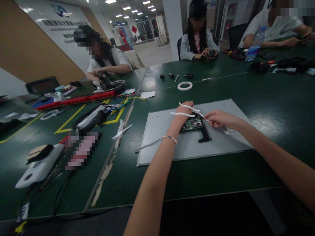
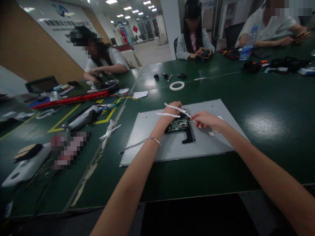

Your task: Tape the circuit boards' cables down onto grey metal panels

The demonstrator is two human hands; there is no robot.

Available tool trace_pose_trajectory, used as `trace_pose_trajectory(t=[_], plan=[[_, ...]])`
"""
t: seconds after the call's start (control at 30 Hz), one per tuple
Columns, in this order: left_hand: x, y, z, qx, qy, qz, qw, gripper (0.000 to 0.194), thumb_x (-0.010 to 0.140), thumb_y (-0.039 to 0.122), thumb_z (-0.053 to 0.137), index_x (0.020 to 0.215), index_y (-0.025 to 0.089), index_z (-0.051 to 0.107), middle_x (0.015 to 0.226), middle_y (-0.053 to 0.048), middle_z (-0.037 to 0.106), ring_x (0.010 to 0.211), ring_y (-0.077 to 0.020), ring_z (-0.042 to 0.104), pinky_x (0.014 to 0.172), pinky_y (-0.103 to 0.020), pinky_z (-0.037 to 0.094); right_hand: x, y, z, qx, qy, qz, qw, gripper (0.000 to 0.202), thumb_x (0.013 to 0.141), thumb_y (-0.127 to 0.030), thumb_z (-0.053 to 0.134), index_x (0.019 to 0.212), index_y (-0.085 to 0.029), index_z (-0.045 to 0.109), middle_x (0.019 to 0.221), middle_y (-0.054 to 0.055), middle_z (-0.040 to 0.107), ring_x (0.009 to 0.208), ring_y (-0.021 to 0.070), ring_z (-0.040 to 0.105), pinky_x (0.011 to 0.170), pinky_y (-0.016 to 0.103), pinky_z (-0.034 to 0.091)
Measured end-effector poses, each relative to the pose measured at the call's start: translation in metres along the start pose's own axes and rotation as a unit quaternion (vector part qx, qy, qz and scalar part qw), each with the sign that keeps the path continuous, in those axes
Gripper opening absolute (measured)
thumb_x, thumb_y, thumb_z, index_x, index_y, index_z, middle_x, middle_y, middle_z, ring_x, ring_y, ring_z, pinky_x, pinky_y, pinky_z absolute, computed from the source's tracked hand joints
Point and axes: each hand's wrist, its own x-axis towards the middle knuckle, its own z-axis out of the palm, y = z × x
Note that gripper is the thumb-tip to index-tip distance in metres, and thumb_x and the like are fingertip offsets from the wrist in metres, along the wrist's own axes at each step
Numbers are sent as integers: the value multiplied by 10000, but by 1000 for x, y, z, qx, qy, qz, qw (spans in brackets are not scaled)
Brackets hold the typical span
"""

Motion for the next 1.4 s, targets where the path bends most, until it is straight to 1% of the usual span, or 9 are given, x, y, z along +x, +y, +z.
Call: trace_pose_trajectory(t=[0.23, 0.5, 0.73, 0.87, 0.93, 1.03, 1.13, 1.27, 1.4], plan=[[-5, 6, -6, 7, 23, -52, 998, 183, 886, 202, 493, 1060, 162, 538, 1099, -111, 548, 910, -191, 570, 774, -282, 434, -5, -2, -1, 1, -13, 29, 1000, 343, 808, -137, 457, 1144, -170, 518, 570, -16, 489, 381, 38, 364, 362, 159, 143], [-4, 3, -3, 19, 16, -37, 999, 140, 890, 171, 481, 1012, 156, 548, 1010, -106, 583, 912, -203, 569, 776, -279, 428, -7, 4, -4, -42, 24, 6, 999, 248, 801, -184, 491, 1017, -133, 601, 511, -11, 476, 362, 55, 377, 363, 176, 180], [-6, 4, -5, 29, 9, -49, 998, 149, 902, 161, 456, 1026, 159, 540, 989, -98, 609, 926, -199, 582, 776, -268, 431, -6, 8, -7, -54, 23, -8, 998, 191, 820, -210, 487, 960, -136, 593, 513, -15, 474, 372, 54, 390, 371, 167, 201], [-6, 6, -12, 39, 1, -59, 998, 154, 910, 194, 456, 1038, 162, 536, 1001, -96, 613, 925, -199, 592, 735, -264, 437, -1, 12, -7, -52, 26, -17, 998, 157, 806, -196, 481, 910, -137, 584, 519, -16, 481, 371, 56, 400, 371, 169, 208], [-6, 8, -19, 41, 9, -57, 997, 161, 914, 217, 458, 1045, 161, 534, 1016, -99, 612, 925, -201, 596, 727, -268, 440, 2, 14, -7, -52, 41, -36, 997, 152, 800, -192, 482, 895, -139, 588, 521, -20, 482, 378, 57, 408, 378, 170, 233], [-8, 17, -32, 44, 33, -30, 998, 176, 916, 236, 467, 1059, 152, 527, 1043, -103, 611, 938, -202, 594, 737, -274, 441, 4, 12, -6, -39, 116, -109, 987, 157, 805, -225, 504, 900, -148, 601, 526, -27, 488, 403, 59, 429, 400, 169, 277], [-13, 30, -46, 54, 49, 4, 997, 189, 924, 246, 462, 1077, 149, 515, 1054, -102, 609, 947, -193, 595, 756, -269, 436, -1, 4, 0, 25, 179, -189, 965, 250, 839, -367, 519, 939, -153, 602, 626, 7, 566, 505, 80, 525, 415, 162, 289], [-23, 49, -56, 86, 56, -1, 995, 198, 935, 257, 446, 1091, 149, 504, 1054, -106, 599, 966, -212, 601, 758, -284, 440, -11, -4, 14, 113, 124, -251, 954, 438, 842, -554, 499, 1031, -166, 578, 899, 74, 653, 750, 132, 631, 515, 173, 393], [-34, 56, -54, 108, 54, -19, 993, 194, 928, 239, 446, 1085, 142, 508, 1029, -107, 601, 955, -230, 609, 746, -303, 451, -15, -1, 22, 111, 88, -282, 949, 423, 771, -484, 638, 1053, -181, 551, 851, 47, 657, 756, 133, 622, 569, 193, 423]])
